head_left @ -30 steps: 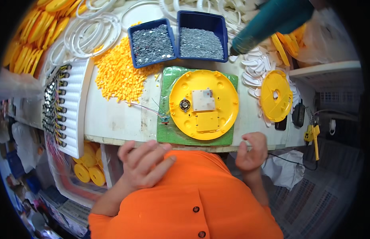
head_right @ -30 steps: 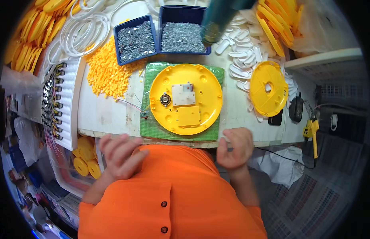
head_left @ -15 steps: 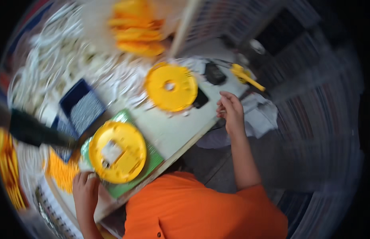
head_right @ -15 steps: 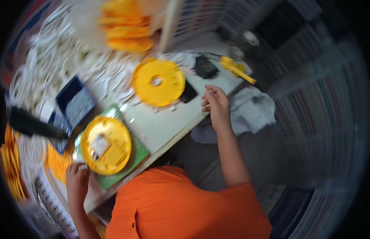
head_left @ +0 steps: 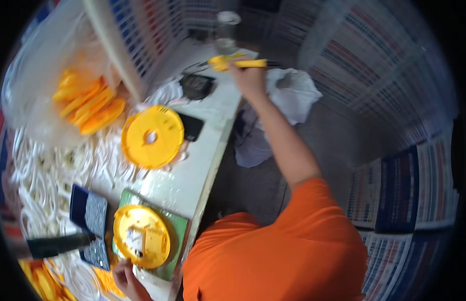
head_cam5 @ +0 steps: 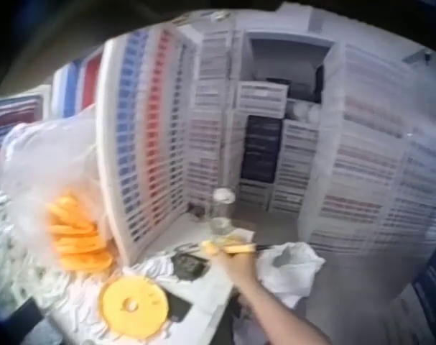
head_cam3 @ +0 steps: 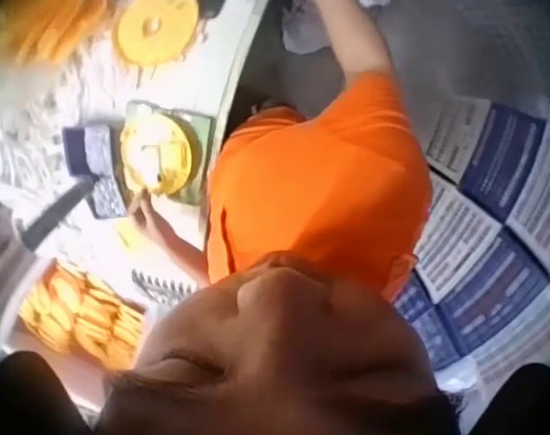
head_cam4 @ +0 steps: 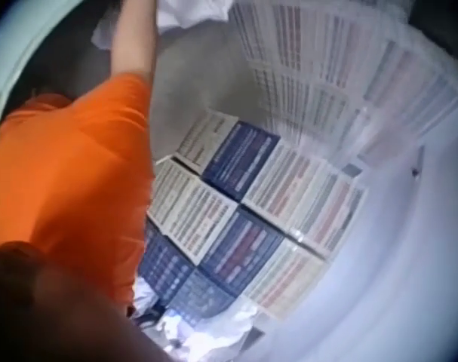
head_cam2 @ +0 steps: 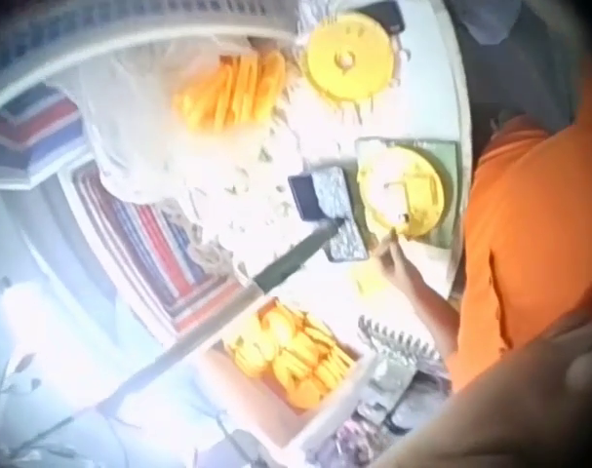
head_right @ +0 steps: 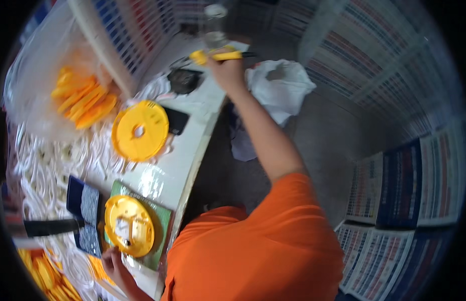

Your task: Assembling plastic toy housings by inserting components and driving screws using an electric screwdriver.

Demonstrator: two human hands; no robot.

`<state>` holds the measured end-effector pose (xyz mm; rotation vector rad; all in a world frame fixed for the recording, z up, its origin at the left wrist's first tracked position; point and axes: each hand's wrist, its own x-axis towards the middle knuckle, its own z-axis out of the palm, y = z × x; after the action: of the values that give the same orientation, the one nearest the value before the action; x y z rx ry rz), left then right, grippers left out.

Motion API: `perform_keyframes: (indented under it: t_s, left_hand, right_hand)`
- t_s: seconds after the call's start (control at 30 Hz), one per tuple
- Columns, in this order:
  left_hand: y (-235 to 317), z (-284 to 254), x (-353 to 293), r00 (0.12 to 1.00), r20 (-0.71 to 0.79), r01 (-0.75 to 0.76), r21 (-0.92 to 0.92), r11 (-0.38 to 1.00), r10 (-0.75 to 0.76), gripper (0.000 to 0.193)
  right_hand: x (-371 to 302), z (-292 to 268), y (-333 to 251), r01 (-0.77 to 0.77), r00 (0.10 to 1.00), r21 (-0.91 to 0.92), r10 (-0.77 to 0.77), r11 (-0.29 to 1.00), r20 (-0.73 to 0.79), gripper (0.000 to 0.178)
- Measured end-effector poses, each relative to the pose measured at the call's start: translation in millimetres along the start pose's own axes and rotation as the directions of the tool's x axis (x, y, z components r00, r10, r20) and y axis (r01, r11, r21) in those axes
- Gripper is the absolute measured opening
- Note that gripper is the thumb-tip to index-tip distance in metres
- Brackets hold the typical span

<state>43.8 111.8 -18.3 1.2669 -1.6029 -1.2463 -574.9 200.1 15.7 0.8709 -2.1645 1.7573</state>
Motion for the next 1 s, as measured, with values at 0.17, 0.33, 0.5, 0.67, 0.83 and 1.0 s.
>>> perform_keyframes:
  t_s: [0.17,0.33,0.5,0.67,0.83,1.0]
  left_hand:
    - [29,37,-27,0.987,0.013,-0.155,0.272,0.950,0.157,0.014]
    - [32,69,-22,0.815,0.381,-0.579,0.535,0.615,0.436,0.017]
    - [29,74,-38,0.842,0.295,-0.535,0.563,0.630,0.451,0.016]
    - [11,77,-54,0.868,0.184,-0.471,0.598,0.649,0.460,0.016]
    - [16,66,-38,0.901,0.073,-0.388,0.575,0.720,0.427,0.013]
    - [18,66,-29,0.908,-0.066,-0.298,0.594,0.748,0.414,0.012]
  right_hand:
    - [-47,-38,-42,0.061,0.994,0.306,-0.031,0.950,-0.101,0.019]
    - [-140,-27,-75,-0.172,0.956,0.463,0.033,0.869,0.291,0.044]
    - [-215,8,-117,-0.327,0.716,0.462,-0.103,0.824,0.690,0.042]
    - [-239,26,-123,-0.277,0.570,0.481,-0.261,0.832,0.779,0.036]
    - [-246,30,-134,-0.231,0.526,0.405,-0.237,0.884,0.817,0.037]
    - [-248,34,-140,-0.219,0.547,0.401,-0.228,0.890,0.805,0.029]
